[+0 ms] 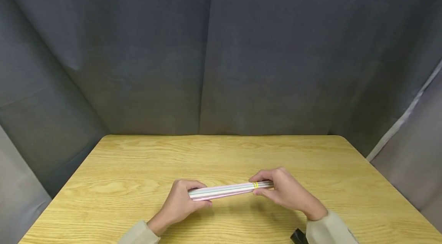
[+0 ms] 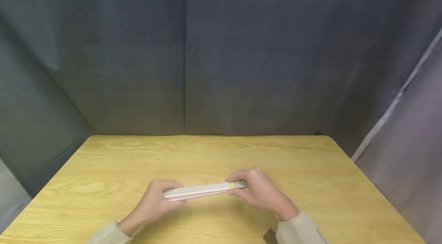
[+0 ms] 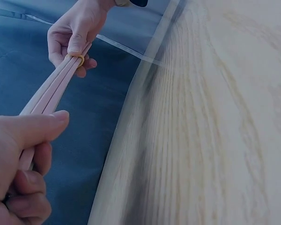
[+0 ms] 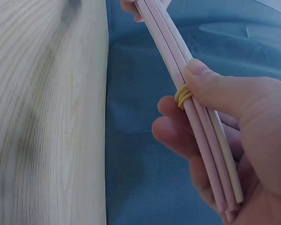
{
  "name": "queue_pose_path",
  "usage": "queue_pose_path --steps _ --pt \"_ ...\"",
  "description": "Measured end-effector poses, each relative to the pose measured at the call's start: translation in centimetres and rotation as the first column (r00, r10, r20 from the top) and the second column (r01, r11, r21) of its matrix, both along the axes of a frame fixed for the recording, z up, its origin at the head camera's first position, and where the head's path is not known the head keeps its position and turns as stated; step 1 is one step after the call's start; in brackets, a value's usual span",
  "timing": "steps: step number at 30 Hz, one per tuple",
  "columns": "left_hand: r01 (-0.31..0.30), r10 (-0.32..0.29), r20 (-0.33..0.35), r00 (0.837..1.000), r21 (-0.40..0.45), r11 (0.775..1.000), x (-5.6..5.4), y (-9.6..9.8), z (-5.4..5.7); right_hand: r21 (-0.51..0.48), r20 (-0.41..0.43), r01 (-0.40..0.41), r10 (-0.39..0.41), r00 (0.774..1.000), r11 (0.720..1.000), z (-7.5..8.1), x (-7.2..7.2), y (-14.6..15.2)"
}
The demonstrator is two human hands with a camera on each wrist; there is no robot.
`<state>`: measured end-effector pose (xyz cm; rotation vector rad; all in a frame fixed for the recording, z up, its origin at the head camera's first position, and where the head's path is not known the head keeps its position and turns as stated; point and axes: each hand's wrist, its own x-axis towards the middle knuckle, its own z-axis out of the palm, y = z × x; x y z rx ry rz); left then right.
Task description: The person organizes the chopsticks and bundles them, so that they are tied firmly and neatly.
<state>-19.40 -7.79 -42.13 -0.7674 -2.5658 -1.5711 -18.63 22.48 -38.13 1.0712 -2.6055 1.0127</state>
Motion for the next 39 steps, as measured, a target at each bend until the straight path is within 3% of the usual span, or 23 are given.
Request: queue_pose_path --steps 8,18,21,28,39 --pt "0.006 -0.006 -0.004 1.0 0.006 1.0 0.0 -0.2 -0.5 0.051 0.106 -0.051 0.045 0.993 0.997 0.3 0.0 -0.5" --pt "-0.031 0.031 -0.009 0.999 -0.002 1.0 0.8 -1.5 -1.1 0.054 0.139 -0.073 0.065 0.988 0.996 0.9 0.2 0.1" --pt "-0.033 0.033 -0.005 0.999 0.013 0.999 0.7 -1.4 -0.9 0.051 0.115 -0.068 0.061 0.991 0.996 1.0 0.1 0.3" --pt "-0.046 0.047 -0.033 0.998 0.037 0.998 0.2 -0.6 -0.6 0.045 -0.029 -0.026 0.027 0.999 0.999 1.0 -0.3 0.2" --pt "-0.014 0.016 -0.017 1.0 0.065 0.998 0.0 -0.5 -0.4 0.095 -0.1 0.016 -0.007 0.995 0.995 0.8 -0.5 -0.4"
